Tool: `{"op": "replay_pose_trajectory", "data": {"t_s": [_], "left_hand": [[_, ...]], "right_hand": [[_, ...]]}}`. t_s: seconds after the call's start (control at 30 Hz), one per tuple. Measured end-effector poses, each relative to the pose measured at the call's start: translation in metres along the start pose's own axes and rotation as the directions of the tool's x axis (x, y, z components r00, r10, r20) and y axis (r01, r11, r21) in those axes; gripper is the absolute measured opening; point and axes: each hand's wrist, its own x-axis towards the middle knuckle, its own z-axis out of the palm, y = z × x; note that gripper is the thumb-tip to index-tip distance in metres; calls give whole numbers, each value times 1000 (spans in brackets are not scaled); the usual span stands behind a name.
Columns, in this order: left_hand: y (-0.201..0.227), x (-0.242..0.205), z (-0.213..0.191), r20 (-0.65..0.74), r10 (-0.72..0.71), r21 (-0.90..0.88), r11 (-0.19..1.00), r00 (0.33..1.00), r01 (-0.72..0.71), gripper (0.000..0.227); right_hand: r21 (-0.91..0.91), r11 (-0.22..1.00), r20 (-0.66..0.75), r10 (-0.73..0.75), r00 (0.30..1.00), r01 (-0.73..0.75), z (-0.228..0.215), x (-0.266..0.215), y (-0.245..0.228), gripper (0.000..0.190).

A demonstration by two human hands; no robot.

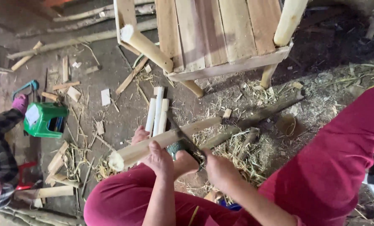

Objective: Shaving bark and shaping wooden sticks using a billhook tool in a workshop setting.

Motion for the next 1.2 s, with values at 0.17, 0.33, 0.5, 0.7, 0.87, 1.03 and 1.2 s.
{"op": "replay_pose_trajectory", "data": {"t_s": [0.17,0.33,0.5,0.7,0.87,1.03,1.2], "left_hand": [[-13,-4,-9,-30,-242,-397,893,970,210,49],[-7,4,-4,-63,-274,-321,916,960,241,26],[0,3,-6,-128,-301,-237,934,945,266,20],[-9,6,-3,-55,-335,-479,835,940,270,33],[-6,5,-8,-85,-304,-291,919,949,268,34],[-6,7,-3,-60,-322,-384,881,945,276,34],[-12,5,0,-170,-275,-402,896,946,188,23]], "right_hand": [[-164,981,119,128,985,-108,10,13,11,44],[25,997,75,72,995,-74,13,7,0,51],[80,996,64,-32,997,27,6,5,-5,25],[-62,996,9,-65,998,65,18,5,0,45],[-30,923,223,381,897,-384,5,37,24,49],[36,974,149,218,964,-226,-2,5,-18,44],[-37,992,97,127,987,-124,-9,13,9,28]]}}
